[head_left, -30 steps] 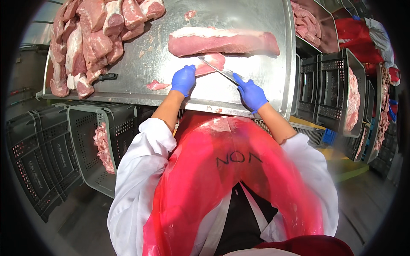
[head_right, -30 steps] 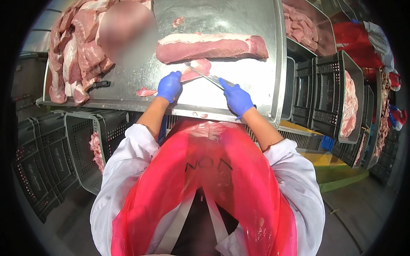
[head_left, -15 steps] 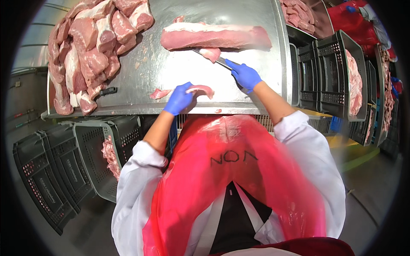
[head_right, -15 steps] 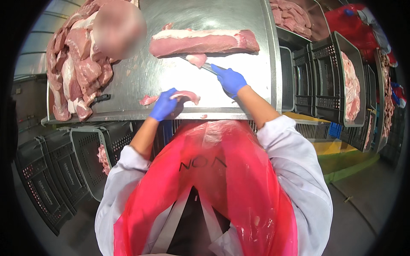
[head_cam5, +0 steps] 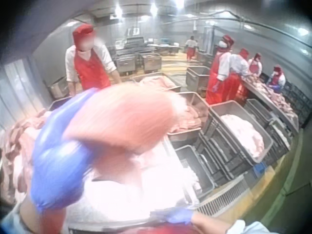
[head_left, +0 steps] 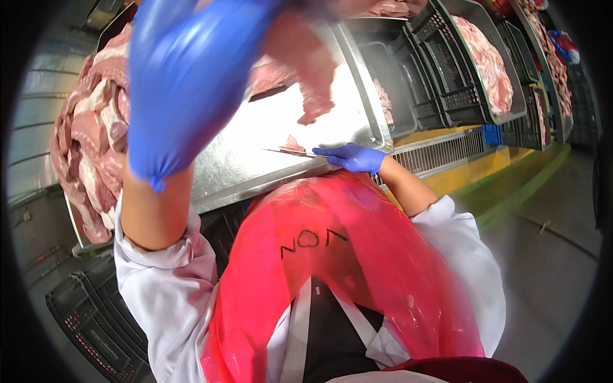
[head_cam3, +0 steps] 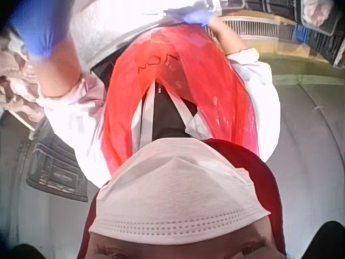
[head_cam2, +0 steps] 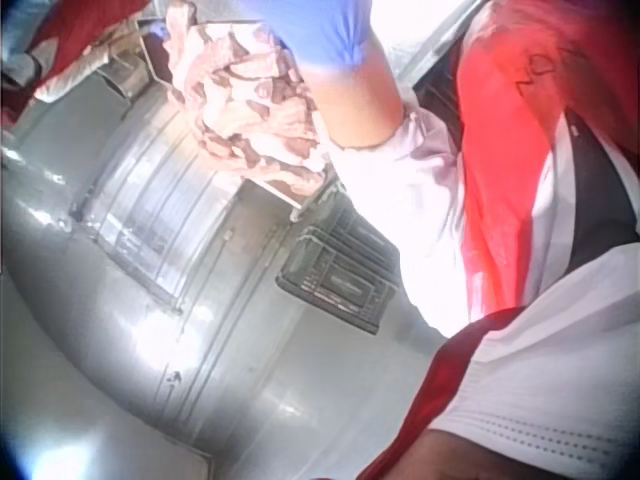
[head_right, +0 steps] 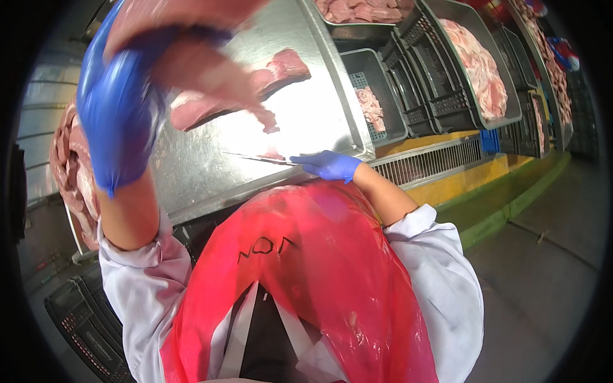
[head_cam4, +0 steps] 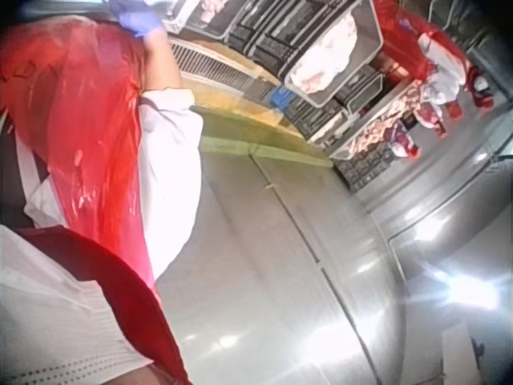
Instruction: The person uses a knife to trim fat and separate portions of raw meat on a stainless steel table. They handle multiple pieces of meat, cutting them into smaller sections and placing the trimmed pieces into a black crate below the table.
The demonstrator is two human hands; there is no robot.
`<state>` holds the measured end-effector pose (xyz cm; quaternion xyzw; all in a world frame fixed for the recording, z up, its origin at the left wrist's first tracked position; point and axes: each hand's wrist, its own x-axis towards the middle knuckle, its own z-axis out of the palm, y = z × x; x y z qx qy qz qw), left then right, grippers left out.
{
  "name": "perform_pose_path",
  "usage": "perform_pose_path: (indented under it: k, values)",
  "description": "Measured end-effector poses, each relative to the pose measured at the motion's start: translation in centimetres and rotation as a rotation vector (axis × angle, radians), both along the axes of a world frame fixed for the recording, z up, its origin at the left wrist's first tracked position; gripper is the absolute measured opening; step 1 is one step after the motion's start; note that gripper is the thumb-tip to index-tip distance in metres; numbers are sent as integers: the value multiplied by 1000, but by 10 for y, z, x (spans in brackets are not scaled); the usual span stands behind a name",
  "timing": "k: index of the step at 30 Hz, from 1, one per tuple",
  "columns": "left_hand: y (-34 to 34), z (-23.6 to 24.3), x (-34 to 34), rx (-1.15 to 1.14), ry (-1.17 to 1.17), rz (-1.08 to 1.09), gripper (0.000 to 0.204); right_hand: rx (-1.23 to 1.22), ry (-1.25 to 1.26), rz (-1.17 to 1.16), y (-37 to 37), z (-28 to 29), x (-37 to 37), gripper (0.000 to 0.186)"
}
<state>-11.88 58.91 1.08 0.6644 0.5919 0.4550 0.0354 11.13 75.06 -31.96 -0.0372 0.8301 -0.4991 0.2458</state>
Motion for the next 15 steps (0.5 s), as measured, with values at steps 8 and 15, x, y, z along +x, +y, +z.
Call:
perform_pose_path:
  k: [8,15]
  values:
    - [69,-59,-53,-10,-116,291,23,-710,-432,-386,27,24,35,59]
    - [-26,-302,-29,-217,-146,373,40,-1053,-365,-893,92,17,114,45]
